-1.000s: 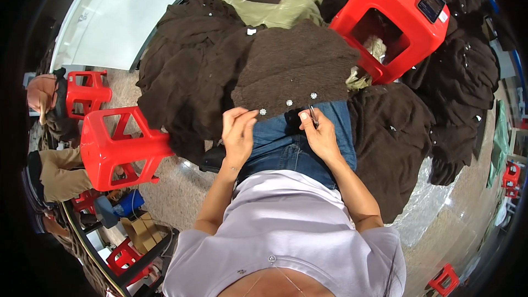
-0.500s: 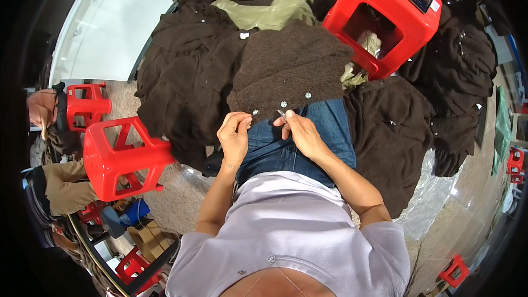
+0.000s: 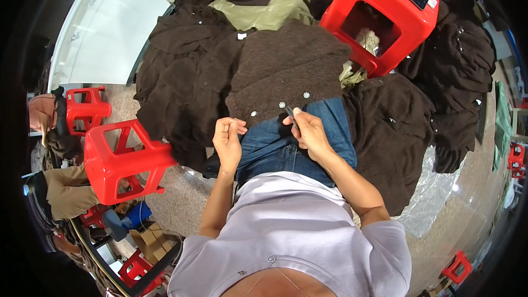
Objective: Inspecting small pieces of brown fabric and checking their snap fasteners on a factory floor.
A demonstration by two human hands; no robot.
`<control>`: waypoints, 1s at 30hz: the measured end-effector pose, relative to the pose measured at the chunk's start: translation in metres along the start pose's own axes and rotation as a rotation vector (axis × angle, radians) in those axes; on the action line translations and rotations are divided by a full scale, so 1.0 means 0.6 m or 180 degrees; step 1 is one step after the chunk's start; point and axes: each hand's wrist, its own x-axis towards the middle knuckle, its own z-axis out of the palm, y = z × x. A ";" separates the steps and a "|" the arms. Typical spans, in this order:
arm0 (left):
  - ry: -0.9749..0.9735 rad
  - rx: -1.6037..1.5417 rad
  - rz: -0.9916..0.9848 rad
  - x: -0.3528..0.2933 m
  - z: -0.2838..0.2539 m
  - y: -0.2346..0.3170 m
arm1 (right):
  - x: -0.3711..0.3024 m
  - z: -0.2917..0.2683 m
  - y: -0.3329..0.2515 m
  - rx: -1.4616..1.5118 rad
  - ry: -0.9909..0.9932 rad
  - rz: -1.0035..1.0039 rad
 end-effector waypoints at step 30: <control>-0.0431 0.0592 0.0555 0.019 0.103 0.052 | 0.034 -0.030 0.006 0.1689 -0.0847 -0.0066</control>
